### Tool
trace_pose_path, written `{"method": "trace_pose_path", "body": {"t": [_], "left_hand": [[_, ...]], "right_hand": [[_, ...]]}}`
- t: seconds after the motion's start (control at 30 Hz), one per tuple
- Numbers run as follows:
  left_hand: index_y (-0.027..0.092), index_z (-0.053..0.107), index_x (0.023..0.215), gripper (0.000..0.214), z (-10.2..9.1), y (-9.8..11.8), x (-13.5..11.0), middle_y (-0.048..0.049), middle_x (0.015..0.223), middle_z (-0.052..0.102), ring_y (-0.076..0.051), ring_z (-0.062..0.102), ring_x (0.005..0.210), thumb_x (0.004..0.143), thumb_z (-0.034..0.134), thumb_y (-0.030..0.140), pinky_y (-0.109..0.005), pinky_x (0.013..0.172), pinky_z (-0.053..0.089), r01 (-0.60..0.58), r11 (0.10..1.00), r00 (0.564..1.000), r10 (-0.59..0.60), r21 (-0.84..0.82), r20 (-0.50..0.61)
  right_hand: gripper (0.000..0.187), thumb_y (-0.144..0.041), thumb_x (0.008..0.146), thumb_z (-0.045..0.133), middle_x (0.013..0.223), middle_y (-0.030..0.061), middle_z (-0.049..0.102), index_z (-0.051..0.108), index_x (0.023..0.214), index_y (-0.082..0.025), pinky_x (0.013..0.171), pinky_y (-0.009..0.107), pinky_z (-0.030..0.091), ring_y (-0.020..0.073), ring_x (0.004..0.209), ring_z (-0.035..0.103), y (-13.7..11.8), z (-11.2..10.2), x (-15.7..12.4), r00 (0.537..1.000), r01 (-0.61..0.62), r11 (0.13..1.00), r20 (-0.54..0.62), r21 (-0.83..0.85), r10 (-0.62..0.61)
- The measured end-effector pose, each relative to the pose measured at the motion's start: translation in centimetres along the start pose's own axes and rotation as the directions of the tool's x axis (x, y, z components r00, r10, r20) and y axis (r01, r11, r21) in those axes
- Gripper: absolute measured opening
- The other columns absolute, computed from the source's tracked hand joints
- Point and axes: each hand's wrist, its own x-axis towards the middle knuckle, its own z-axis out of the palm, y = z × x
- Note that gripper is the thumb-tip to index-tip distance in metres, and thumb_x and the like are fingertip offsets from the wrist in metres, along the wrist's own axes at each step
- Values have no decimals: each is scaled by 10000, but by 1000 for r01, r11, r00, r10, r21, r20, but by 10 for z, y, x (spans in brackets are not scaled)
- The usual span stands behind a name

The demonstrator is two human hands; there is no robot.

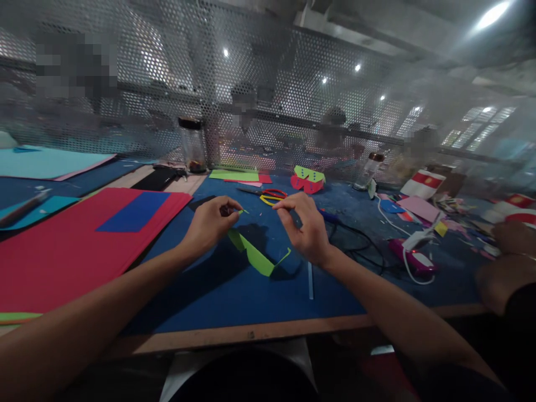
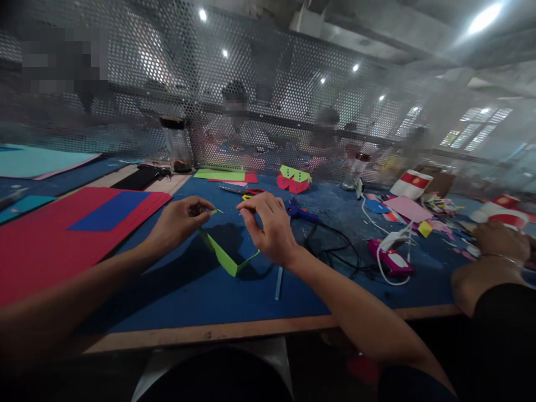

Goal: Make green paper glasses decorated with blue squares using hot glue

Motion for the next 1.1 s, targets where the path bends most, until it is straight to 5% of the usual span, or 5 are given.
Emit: {"method": "trace_pose_path", "body": {"t": [0.27, 0.5, 0.77, 1.1], "left_hand": [[241, 797, 779, 166, -4, -7, 6, -16, 719, 700, -212, 600, 671, 751, 650, 312, -324, 644, 422, -8, 997, 999, 11, 81, -41], [243, 801, 747, 167, -5, -7, 7, -20, 654, 684, -231, 607, 667, 736, 643, 293, -327, 637, 408, 20, 994, 1000, -19, 108, -9], [234, 812, 759, 177, -6, -8, 10, -38, 740, 735, -234, 617, 715, 749, 697, 367, -320, 648, 417, 43, 999, 999, -43, 31, 8], [182, 843, 1015, 524, -7, -5, 14, -102, 1053, 765, -222, 675, 866, 869, 656, 648, -297, 698, 547, 99, 963, 995, -89, -250, 49]], "right_hand": [[327, -453, 1160, 536, 1081, 93, 774, 744, 1082, -213, 857, 385, 445, 241, 1020, 685, -12, -2, 1, 915, 141, 986, 393, -86, -96], [260, -391, 1119, 635, 1011, 80, 758, 757, 1005, -193, 814, 354, 443, 222, 925, 680, 6, -10, -2, 856, 62, 992, 517, -107, 2], [146, -278, 1078, 695, 962, 50, 741, 746, 967, -199, 777, 318, 430, 180, 834, 648, 17, -4, -4, 863, 1, 995, 502, -101, 50], [210, -333, 1078, 642, 978, 58, 744, 725, 936, -203, 807, 321, 483, 201, 881, 671, 45, -4, -2, 932, -212, 977, 297, -24, 209]]}}
